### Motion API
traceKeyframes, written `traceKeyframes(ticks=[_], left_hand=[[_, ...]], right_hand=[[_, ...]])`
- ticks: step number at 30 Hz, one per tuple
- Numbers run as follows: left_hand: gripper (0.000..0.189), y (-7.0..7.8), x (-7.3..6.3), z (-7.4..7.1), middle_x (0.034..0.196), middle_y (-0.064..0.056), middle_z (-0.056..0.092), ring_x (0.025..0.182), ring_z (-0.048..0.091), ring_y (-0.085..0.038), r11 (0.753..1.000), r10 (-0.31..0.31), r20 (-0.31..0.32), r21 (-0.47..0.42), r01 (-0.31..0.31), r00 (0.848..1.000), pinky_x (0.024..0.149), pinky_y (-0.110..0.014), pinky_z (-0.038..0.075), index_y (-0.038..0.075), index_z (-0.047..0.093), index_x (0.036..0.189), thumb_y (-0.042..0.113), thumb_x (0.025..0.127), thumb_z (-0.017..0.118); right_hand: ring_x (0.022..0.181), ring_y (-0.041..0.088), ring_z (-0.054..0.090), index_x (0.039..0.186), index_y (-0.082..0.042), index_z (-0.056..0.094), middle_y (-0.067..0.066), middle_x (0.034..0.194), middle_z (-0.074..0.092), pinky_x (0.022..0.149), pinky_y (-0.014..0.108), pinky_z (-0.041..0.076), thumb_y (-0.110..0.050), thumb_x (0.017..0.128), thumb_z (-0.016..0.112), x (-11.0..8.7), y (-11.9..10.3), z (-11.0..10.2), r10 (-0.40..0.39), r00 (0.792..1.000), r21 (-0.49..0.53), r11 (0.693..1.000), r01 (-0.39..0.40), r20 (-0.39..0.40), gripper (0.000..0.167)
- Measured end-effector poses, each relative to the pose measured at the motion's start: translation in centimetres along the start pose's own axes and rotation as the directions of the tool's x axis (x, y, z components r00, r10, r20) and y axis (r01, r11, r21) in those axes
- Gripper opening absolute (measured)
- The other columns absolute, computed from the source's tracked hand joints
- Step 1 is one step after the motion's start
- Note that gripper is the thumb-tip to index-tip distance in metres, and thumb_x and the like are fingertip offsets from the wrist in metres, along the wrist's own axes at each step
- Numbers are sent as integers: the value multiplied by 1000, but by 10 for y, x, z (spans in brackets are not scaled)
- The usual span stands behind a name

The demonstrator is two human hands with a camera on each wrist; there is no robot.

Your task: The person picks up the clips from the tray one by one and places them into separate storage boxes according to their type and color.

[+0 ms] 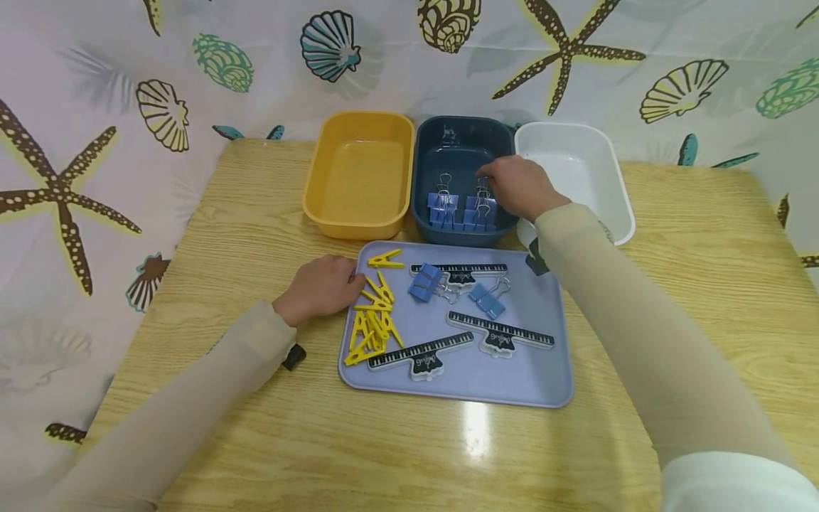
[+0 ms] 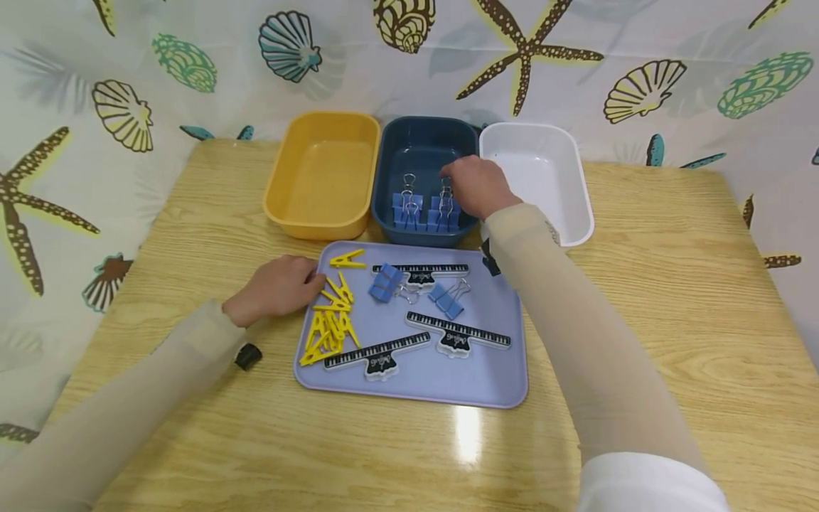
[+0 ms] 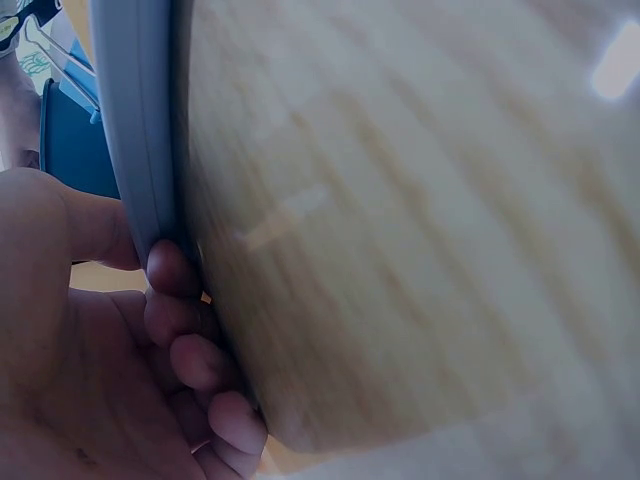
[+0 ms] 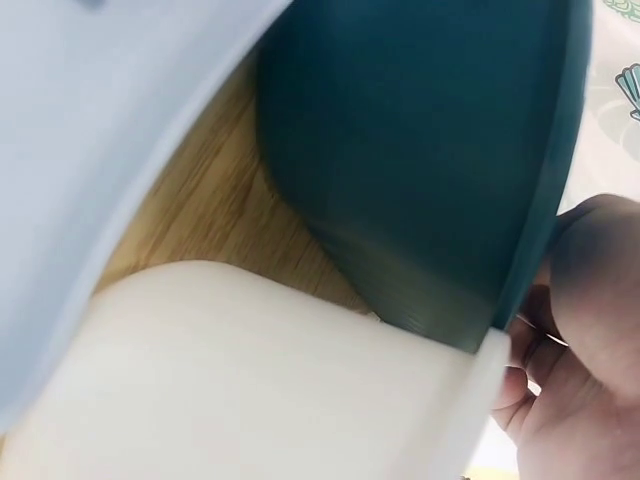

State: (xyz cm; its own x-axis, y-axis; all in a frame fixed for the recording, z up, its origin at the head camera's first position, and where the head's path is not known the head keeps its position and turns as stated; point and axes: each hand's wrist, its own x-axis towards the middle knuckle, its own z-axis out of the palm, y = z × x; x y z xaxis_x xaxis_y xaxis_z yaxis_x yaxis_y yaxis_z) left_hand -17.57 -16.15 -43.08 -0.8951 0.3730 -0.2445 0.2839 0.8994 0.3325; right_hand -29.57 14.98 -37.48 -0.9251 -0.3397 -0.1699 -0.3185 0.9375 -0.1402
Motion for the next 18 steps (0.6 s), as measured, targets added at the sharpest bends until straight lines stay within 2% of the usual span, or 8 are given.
traceKeyframes(ticks=[11, 18], left_hand=[[41, 1, 0, 0, 58, 1, 41, 52, 43, -15, 1000, 6, 4, 4, -6, 1000, 46, -28, 32, 16, 41, 58, 28, 97, 41], [41, 0, 1, 0, 59, 0, 41, 53, 44, -15, 1000, -5, 16, 11, 5, 1000, 47, -28, 32, 16, 41, 58, 29, 97, 41]], right_hand=[[118, 35, 57, 133, -5, 57, 19, 128, 60, 102, 49, 44, -8, 99, 47, 0, 2, 0, 11, 1000, 13, 1000, -11, -2, 36], [114, 36, 58, 131, -4, 57, 20, 126, 61, 102, 49, 45, -10, 99, 45, -1, 2, -1, 12, 999, 6, 1000, -12, -43, 35]])
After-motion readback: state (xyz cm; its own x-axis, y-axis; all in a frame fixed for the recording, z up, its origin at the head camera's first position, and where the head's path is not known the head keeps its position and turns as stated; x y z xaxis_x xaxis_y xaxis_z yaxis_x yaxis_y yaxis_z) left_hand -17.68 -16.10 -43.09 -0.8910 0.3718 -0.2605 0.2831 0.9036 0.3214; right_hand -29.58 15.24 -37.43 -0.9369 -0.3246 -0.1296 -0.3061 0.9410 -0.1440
